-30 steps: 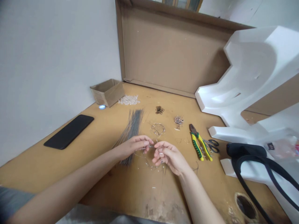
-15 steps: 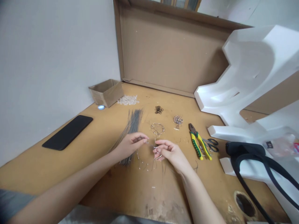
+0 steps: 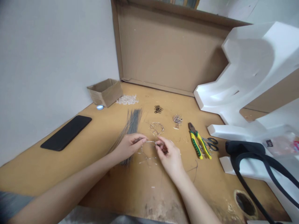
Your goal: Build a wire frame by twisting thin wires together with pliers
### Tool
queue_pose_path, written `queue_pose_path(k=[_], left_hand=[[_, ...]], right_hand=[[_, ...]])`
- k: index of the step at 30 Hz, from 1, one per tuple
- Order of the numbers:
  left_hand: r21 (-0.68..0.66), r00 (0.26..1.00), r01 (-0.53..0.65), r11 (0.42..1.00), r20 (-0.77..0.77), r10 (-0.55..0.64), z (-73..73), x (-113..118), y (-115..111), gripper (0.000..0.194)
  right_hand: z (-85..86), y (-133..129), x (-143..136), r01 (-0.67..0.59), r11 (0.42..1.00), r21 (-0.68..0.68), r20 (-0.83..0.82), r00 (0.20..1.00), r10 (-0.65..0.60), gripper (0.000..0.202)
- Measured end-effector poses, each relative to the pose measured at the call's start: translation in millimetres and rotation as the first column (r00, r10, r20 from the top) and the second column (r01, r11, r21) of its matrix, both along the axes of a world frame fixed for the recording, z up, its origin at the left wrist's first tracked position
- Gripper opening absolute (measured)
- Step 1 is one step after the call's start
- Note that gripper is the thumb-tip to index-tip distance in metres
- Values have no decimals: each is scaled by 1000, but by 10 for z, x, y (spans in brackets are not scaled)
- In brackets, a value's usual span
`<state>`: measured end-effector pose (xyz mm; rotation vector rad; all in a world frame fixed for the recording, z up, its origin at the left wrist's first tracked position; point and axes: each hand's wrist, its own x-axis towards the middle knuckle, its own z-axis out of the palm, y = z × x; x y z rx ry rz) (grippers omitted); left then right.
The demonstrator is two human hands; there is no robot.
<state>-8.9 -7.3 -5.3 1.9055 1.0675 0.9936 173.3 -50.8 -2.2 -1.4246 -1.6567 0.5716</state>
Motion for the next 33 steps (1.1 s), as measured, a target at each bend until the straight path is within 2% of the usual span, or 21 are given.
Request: queue_pose_path(k=[3, 8, 13, 15, 20, 28, 33], left_hand=[[-6, 1000, -12, 1000, 18, 12, -6, -7, 2, 22], [-8, 999, -35, 999, 34, 35, -15, -20, 9, 23], [-44, 997, -31, 999, 62, 34, 11, -17, 0, 24], [-110, 995, -13, 994, 98, 24, 36, -18, 5, 25], [-353, 984, 77, 932, 180, -14, 81, -32, 55, 31], [-398, 965, 105, 911, 261, 3, 70, -37, 111, 29], [-465, 963, 159, 871, 269, -33, 87, -34, 91, 33]], right_hand=[[29, 1, -6, -63, 997, -54, -149, 987, 54, 36], [30, 16, 4, -189, 980, -55, -354, 922, 158, 39], [35, 21, 5, -230, 961, -150, -516, 848, 123, 33], [40, 33, 14, -240, 953, -184, -571, 815, 95, 32], [15, 86, 76, -276, 938, -209, -635, 768, 84, 34], [-22, 109, 146, -304, 931, -201, -702, 707, 79, 35], [28, 87, 133, -335, 918, -214, -696, 711, 97, 35]])
